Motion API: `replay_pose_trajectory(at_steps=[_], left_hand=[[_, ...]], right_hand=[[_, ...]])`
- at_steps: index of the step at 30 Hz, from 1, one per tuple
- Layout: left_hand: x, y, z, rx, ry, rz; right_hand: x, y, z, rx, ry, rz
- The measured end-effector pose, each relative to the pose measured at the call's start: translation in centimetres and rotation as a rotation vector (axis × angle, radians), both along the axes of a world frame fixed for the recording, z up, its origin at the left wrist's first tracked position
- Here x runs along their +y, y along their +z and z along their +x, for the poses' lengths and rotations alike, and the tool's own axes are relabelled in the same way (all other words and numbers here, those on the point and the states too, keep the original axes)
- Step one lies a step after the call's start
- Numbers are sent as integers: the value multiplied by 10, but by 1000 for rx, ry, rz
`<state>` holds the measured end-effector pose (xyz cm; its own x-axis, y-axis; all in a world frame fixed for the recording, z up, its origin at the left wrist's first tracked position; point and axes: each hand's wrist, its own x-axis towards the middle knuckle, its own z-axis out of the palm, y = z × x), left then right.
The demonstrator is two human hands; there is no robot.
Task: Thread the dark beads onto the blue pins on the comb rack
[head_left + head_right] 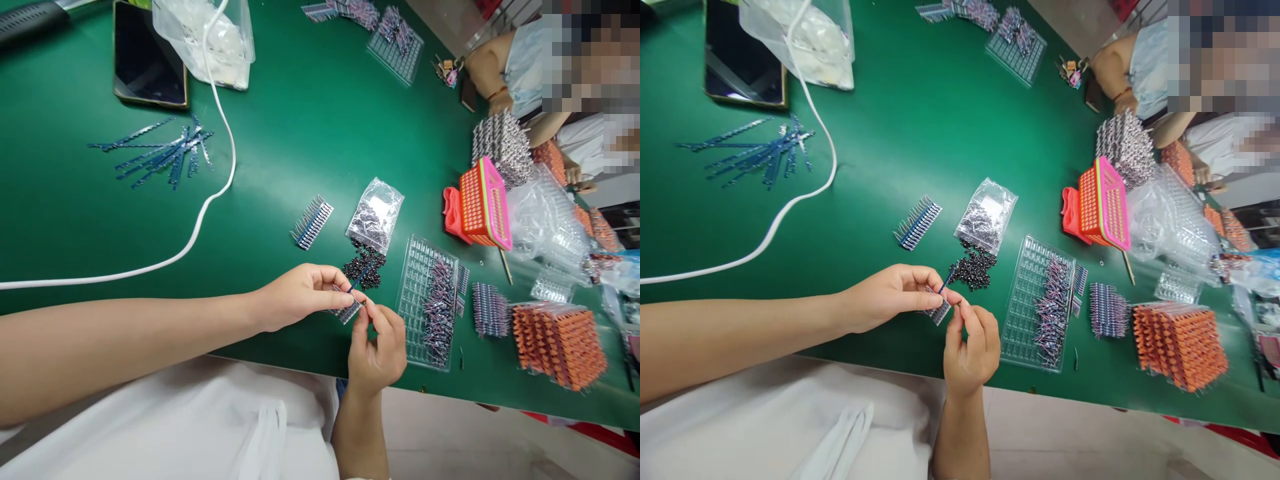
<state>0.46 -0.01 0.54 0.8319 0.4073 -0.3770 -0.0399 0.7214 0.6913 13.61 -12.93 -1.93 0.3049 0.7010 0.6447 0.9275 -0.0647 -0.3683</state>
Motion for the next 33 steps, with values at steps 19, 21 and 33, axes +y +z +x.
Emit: replay_pose_trajectory(at_steps=[19,21,33], left_hand=[[-6,4,-4,-2,-21,274],[-5,4,-3,-3,-18,203],[-4,6,-3,-7,-37,160]], right_hand=[[-2,0,-2,95,-8,36],[-2,0,-2,92,-9,32],[-1,0,-3,179,-29,27]])
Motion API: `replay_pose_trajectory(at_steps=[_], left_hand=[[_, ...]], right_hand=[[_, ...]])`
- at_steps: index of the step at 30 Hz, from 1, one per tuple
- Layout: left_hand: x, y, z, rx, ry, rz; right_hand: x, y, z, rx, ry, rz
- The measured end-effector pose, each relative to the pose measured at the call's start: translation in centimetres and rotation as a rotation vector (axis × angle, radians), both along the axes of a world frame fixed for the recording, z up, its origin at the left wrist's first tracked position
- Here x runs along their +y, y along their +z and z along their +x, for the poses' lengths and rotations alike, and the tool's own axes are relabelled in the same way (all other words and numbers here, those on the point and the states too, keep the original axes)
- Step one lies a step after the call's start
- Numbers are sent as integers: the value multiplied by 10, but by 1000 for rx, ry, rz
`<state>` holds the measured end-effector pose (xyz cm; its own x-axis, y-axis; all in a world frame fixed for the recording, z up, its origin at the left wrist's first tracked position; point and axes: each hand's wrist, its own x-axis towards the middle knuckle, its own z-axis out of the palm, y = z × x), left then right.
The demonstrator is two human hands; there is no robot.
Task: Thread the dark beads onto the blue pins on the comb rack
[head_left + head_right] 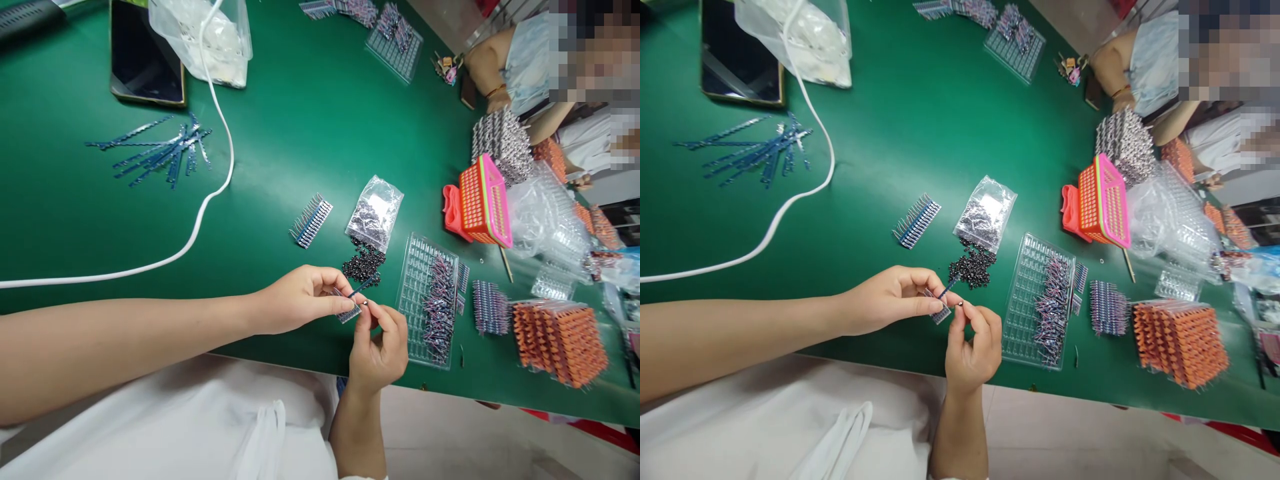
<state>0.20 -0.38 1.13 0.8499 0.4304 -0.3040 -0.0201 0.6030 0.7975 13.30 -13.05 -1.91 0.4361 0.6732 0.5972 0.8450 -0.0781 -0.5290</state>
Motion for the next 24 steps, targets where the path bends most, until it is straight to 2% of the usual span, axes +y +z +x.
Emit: replay_pose_trajectory(at_steps=[9,18,21,24], left_hand=[[-3,-6,-1,29,2,144],[-3,-3,-1,82,-5,206],[-2,-2,0,61,5,157],[-2,-3,1,30,33,85]], right_hand=[[1,-2,2,-144,4,-10],[1,-3,3,-174,28,17],[1,-1,2,-75,51,31],[-1,1,0,166,74,41]])
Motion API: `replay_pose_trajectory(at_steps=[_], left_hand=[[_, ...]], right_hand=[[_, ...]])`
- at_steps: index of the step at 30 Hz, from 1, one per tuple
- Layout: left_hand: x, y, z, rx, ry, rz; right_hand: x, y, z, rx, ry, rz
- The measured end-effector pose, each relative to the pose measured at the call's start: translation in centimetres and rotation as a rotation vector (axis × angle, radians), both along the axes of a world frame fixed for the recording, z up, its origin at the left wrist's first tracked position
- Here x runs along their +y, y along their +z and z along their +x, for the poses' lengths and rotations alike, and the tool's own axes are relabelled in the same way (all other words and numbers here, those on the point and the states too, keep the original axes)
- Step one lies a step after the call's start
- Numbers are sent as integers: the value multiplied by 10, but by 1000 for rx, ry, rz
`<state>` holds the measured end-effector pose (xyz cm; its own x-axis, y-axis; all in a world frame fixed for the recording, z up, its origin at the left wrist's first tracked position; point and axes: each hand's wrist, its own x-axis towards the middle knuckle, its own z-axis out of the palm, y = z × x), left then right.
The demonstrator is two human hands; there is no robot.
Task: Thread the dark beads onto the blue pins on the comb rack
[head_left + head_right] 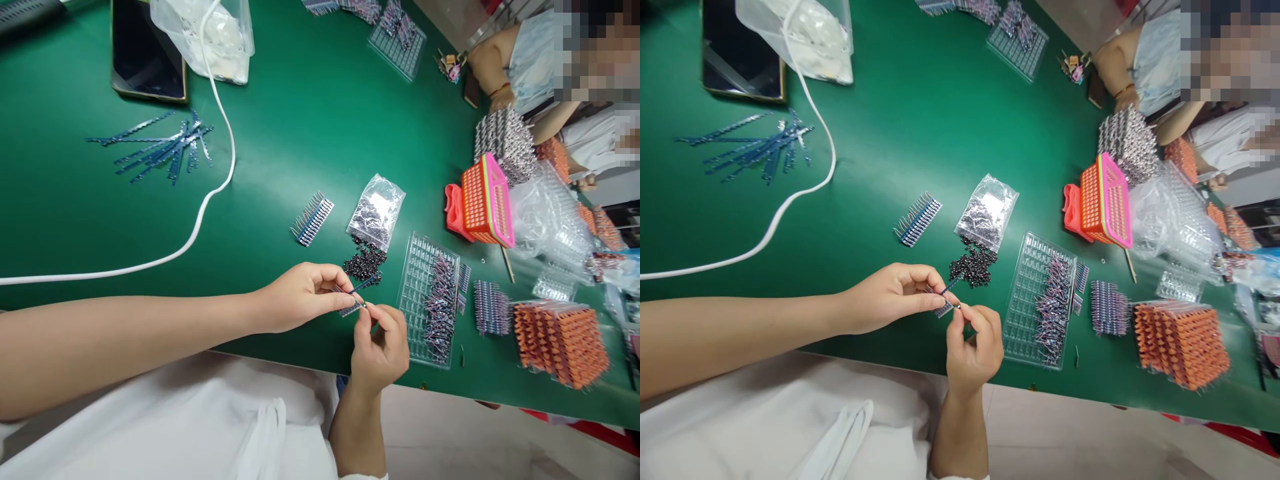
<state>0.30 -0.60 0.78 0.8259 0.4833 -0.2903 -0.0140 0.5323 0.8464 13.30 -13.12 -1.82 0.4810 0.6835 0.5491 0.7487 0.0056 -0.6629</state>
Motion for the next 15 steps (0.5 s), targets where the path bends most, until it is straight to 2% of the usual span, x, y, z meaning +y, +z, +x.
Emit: replay_pose_trajectory(at_steps=[3,6,15], left_hand=[[-1,-1,1,10,22,-27],[-2,-2,2,19,26,-39],[-4,-3,1,34,36,8]], right_hand=[[-2,2,-1,217,23,-32],[-2,2,-1,329,32,-33],[-1,0,-1,390,55,4]])
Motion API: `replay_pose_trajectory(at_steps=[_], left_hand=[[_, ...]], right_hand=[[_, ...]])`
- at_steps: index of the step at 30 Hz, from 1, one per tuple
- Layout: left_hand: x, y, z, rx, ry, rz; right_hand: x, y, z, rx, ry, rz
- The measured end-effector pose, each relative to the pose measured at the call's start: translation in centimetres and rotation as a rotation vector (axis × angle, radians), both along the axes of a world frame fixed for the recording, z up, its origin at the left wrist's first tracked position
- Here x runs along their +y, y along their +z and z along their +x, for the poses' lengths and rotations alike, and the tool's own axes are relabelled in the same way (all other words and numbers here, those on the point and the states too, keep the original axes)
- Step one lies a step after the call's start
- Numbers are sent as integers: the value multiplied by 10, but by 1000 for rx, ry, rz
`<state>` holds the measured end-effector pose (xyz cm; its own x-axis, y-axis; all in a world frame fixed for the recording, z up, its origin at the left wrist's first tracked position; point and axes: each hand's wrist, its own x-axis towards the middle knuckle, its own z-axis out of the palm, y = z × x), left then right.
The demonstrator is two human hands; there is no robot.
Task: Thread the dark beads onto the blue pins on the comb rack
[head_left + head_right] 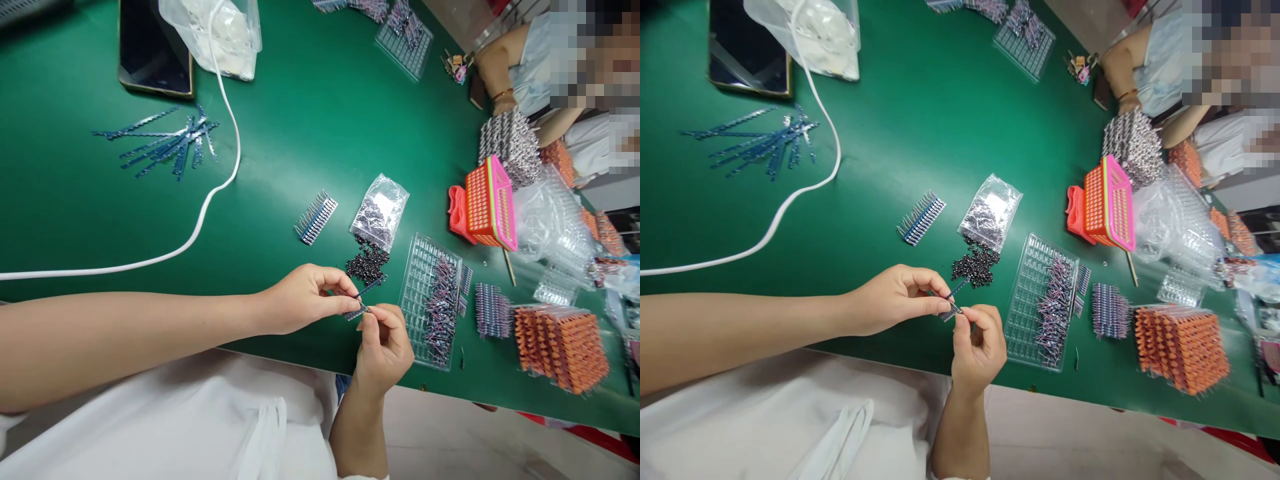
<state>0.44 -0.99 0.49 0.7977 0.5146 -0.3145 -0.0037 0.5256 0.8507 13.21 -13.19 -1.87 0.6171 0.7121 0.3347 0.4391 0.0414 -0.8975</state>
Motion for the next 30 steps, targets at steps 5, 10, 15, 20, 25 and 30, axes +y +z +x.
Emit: replay_pose_trajectory(at_steps=[5,10,15,20,25,30], left_hand=[[0,1,0,-7,5,16],[0,2,-1,10,-3,32],[0,2,0,0,-2,50],[1,3,0,15,-10,62],[1,3,-1,36,-26,120],[2,5,-2,77,-65,187]], right_hand=[[0,0,1,-22,3,-11],[0,1,2,-55,9,-42],[1,1,0,-26,12,7],[2,1,0,0,14,3],[2,1,1,17,34,5],[0,4,4,97,75,-67]])
